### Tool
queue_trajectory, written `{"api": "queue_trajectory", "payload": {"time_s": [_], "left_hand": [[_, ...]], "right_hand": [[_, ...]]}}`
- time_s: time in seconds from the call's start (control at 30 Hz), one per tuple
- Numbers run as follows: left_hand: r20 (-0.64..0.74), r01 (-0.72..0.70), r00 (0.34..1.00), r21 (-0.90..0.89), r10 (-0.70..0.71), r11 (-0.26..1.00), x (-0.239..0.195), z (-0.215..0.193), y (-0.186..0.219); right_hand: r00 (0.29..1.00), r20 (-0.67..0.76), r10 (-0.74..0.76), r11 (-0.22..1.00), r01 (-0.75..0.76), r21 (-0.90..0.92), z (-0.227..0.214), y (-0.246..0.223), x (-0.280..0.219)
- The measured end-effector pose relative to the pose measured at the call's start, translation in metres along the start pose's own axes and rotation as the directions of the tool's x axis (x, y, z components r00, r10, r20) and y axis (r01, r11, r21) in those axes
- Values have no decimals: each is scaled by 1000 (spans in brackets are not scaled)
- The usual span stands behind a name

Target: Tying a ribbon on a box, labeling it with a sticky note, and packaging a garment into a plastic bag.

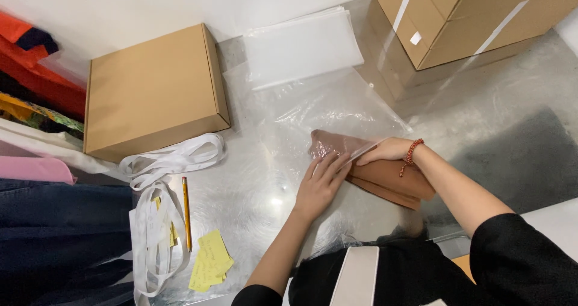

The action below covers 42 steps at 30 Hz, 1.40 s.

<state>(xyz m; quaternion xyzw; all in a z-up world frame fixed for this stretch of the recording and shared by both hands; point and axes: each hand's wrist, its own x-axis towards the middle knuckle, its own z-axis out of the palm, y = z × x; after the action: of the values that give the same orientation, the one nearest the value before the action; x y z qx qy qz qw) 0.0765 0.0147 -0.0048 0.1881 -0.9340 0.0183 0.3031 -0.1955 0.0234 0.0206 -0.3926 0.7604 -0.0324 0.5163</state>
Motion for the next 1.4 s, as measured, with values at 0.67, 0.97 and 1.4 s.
{"api": "queue_trajectory", "payload": {"time_s": [0.67,0.97,1.4], "left_hand": [[204,-105,969,-170,139,980,66,67,10],[482,-178,850,-119,214,977,80,75,-6],[362,376,833,187,-419,908,45,96,-14]], "right_hand": [[910,-395,-126,830,314,461,-37,123,10],[839,-543,-47,960,188,208,-49,130,81],[821,-564,-88,992,125,26,-49,150,63]]}}
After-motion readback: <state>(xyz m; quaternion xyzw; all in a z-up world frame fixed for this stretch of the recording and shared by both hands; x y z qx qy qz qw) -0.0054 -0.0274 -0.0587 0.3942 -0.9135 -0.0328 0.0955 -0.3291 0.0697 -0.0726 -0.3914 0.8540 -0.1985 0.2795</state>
